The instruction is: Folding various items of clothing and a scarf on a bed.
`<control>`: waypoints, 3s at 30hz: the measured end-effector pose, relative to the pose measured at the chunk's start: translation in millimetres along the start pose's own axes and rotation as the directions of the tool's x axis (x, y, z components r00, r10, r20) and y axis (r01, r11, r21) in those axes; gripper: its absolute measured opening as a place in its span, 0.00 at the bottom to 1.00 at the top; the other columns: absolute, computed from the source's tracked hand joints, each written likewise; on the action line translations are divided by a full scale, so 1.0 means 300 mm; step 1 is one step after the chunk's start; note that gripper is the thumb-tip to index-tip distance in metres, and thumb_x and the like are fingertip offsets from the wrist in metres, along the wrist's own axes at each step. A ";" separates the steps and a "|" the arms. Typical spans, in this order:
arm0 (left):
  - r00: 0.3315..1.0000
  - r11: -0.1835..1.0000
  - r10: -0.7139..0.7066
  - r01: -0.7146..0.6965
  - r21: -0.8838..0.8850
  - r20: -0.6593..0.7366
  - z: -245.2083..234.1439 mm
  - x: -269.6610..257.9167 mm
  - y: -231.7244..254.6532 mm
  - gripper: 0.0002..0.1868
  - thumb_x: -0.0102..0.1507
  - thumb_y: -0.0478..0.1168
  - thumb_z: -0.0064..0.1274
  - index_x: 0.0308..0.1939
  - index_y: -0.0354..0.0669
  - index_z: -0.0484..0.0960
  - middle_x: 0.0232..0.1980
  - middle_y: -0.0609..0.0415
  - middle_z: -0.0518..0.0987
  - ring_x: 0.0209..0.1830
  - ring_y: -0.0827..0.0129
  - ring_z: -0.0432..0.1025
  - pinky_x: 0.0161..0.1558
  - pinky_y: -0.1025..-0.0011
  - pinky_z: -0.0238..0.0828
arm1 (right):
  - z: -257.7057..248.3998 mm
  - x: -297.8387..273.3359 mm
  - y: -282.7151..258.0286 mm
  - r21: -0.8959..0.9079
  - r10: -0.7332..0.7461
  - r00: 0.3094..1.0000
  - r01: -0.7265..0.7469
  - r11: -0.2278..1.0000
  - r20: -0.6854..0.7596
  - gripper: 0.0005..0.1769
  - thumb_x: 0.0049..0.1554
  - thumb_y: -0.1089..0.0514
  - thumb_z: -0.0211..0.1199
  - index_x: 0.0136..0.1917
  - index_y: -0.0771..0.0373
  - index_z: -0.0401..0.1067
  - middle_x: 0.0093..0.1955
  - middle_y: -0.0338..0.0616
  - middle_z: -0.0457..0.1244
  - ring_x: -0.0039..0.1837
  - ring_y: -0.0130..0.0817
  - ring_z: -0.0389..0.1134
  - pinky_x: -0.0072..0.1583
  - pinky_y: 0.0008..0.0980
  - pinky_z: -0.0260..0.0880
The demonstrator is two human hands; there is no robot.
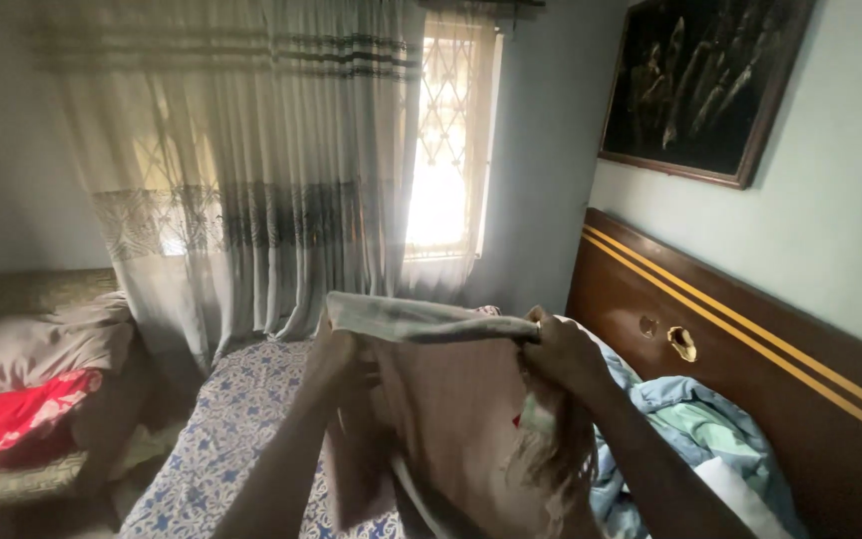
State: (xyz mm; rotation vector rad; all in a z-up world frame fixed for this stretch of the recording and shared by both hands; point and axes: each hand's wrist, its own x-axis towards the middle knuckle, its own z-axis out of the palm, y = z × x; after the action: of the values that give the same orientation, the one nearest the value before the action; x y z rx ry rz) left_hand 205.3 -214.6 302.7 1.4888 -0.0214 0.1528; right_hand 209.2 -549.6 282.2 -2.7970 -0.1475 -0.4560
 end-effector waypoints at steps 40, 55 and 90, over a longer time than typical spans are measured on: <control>0.942 0.965 0.197 -0.138 -0.225 0.270 -0.132 0.545 -0.203 0.13 0.73 0.44 0.40 0.53 0.41 0.75 0.43 0.46 0.81 0.33 0.63 0.79 0.34 0.63 0.81 | 0.114 -0.019 0.188 0.981 0.237 0.957 -0.139 -0.136 0.169 0.13 0.56 0.57 0.51 0.47 0.66 0.73 0.43 0.46 0.70 0.47 0.38 0.72 0.55 0.39 0.73; 0.886 0.929 0.288 -0.166 -0.332 0.363 -0.291 0.405 -0.167 0.13 0.75 0.43 0.40 0.55 0.39 0.75 0.44 0.46 0.81 0.34 0.64 0.79 0.35 0.66 0.81 | 0.322 -0.088 0.149 0.827 0.242 0.915 -0.147 -0.543 0.321 0.13 0.55 0.56 0.54 0.51 0.60 0.73 0.48 0.41 0.69 0.51 0.36 0.70 0.60 0.38 0.71; 0.722 0.824 0.459 -0.129 -0.552 0.517 -0.219 0.186 0.080 0.13 0.79 0.41 0.40 0.57 0.36 0.77 0.48 0.45 0.81 0.37 0.67 0.78 0.36 0.73 0.80 | -0.204 -0.176 -0.208 0.818 -0.038 0.999 -0.001 -0.576 -0.025 0.53 0.50 0.19 0.45 0.63 0.67 0.71 0.59 0.52 0.70 0.59 0.47 0.72 0.60 0.45 0.74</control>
State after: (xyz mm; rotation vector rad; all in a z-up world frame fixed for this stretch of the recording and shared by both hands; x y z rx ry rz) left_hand 252.5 -142.7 327.1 0.9540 -0.8171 -0.0988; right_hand 132.1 -512.1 337.6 -0.6450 -0.3798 -0.0407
